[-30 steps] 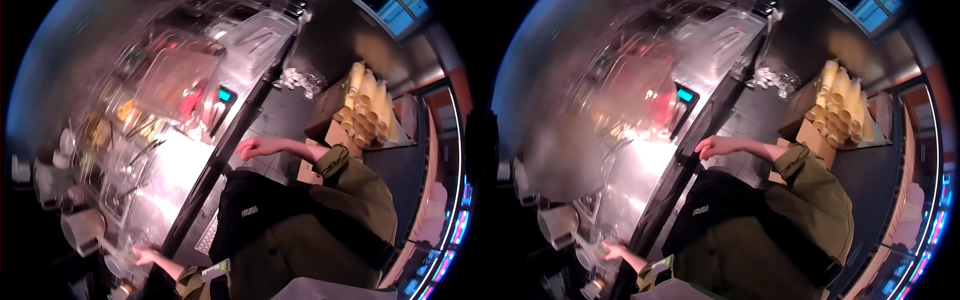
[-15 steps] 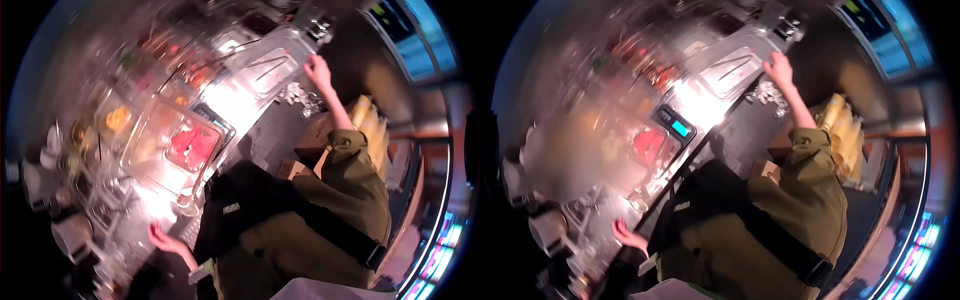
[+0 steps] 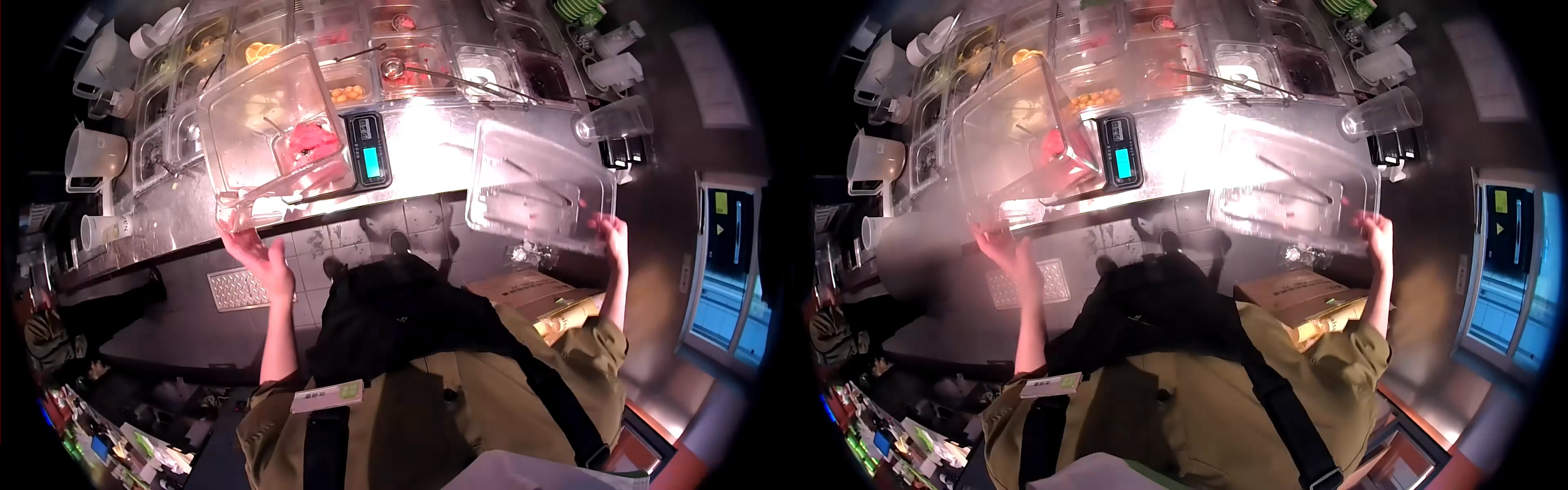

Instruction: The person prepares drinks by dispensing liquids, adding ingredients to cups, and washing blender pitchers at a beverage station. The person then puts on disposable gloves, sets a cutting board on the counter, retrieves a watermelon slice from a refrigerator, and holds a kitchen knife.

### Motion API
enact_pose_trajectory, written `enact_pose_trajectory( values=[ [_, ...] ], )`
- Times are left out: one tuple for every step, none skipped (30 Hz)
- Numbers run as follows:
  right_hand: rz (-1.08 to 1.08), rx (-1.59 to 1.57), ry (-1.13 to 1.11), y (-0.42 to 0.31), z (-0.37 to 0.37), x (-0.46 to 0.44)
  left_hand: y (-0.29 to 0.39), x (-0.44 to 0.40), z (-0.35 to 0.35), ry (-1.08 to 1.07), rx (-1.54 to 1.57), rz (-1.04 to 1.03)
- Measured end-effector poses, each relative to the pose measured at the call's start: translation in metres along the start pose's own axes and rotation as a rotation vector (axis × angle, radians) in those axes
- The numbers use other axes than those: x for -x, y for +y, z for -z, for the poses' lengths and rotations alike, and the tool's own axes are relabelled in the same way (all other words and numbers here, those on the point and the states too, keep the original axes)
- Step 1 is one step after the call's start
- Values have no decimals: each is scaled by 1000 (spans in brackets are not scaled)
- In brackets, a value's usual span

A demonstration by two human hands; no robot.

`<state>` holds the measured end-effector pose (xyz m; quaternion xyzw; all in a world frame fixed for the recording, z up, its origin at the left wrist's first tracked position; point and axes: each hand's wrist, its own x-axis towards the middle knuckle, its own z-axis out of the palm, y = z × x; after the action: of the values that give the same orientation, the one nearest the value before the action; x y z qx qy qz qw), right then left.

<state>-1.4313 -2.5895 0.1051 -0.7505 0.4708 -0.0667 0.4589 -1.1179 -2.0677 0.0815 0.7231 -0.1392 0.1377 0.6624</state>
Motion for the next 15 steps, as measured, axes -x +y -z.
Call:
enact_pose_trajectory(
  values=[
    [-17,-17,-9,0,0,18,4,11,0,110,-47,97],
    [-40,-38,6,2,2,37,8,26,2,201,-78,193],
    [-38,47,-16,-4,-4,54,7,39,6,234,-76,240],
    [-49,131,-3,-14,-9,71,3,50,9,240,-47,287],
    [-87,137,-18,-17,-13,88,-1,61,18,114,-31,333],
    [-124,141,-53,-18,-24,98,-7,69,32,-4,-36,373],
    [-151,165,-64,-18,-36,108,-6,74,43,-187,-30,446],
    [-128,176,-91,-19,-50,119,-6,78,59,-360,-42,511],
    [-3,157,-125,-21,-68,127,-10,83,81,-506,-61,530],
    [-82,205,-112,-36,-90,143,-13,89,105,-643,-90,544],
    [-61,205,-114,-35,-115,153,-13,96,133,-712,-90,606],
    [74,314,-147,-38,-139,166,-14,104,161,-785,-93,667],
    [100,296,-186,-42,-172,183,-23,116,194,-809,-145,642],
    [148,349,-261,-47,-205,197,-30,124,234,-837,-211,625],
    [167,346,-305,-56,-238,213,-34,134,268,-811,-244,645]
  ],
)
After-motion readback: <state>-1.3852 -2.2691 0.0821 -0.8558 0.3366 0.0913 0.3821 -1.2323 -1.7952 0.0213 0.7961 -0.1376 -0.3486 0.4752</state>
